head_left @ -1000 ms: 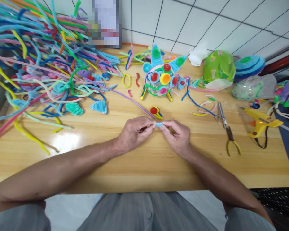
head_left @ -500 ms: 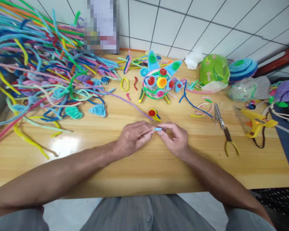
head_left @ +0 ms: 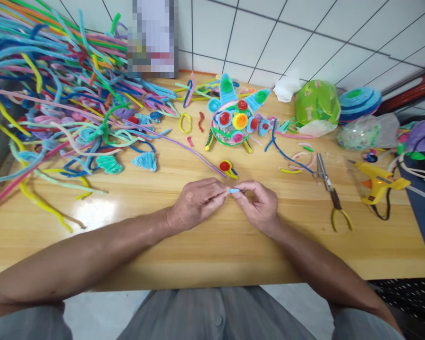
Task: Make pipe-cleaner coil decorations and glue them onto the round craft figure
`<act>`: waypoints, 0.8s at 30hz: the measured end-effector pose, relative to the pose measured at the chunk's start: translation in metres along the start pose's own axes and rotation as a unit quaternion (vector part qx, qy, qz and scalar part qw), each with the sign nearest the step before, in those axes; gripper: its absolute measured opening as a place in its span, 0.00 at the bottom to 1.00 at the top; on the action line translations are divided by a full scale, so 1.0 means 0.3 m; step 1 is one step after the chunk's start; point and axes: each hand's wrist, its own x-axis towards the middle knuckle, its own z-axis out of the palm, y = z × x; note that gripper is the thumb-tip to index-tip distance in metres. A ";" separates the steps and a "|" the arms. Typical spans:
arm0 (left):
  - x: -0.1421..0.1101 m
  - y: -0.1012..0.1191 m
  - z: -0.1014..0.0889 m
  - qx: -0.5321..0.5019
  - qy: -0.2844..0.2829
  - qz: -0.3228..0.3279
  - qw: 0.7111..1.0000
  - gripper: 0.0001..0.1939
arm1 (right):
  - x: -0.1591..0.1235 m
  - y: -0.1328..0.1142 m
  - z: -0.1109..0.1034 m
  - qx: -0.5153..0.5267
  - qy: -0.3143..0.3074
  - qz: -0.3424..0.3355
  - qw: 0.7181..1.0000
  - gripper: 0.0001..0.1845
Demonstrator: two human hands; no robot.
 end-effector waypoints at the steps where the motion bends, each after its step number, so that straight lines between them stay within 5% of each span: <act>1: 0.000 0.000 0.000 -0.002 -0.001 -0.004 1.000 0.06 | -0.001 0.000 0.000 -0.001 -0.001 0.003 1.000 0.02; 7: 0.006 -0.001 -0.002 -0.018 -0.008 -0.045 0.999 0.05 | -0.006 0.008 0.006 0.011 -0.004 0.037 0.999 0.01; 12: 0.012 -0.012 0.001 -0.078 -0.008 -0.170 0.982 0.06 | -0.010 0.023 0.017 0.033 0.013 0.060 0.998 0.07; 17: 0.016 -0.013 0.005 -0.127 -0.005 -0.247 0.961 0.08 | -0.001 0.006 -0.002 -0.057 0.030 -0.075 0.995 0.18; 20: 0.017 -0.009 0.004 -0.126 -0.001 -0.251 0.960 0.09 | 0.004 -0.017 -0.011 -0.131 -0.012 -0.166 0.977 0.20; 24: 0.013 -0.008 0.003 -0.106 0.004 -0.235 0.966 0.08 | 0.005 -0.033 -0.011 -0.201 -0.030 -0.204 0.958 0.20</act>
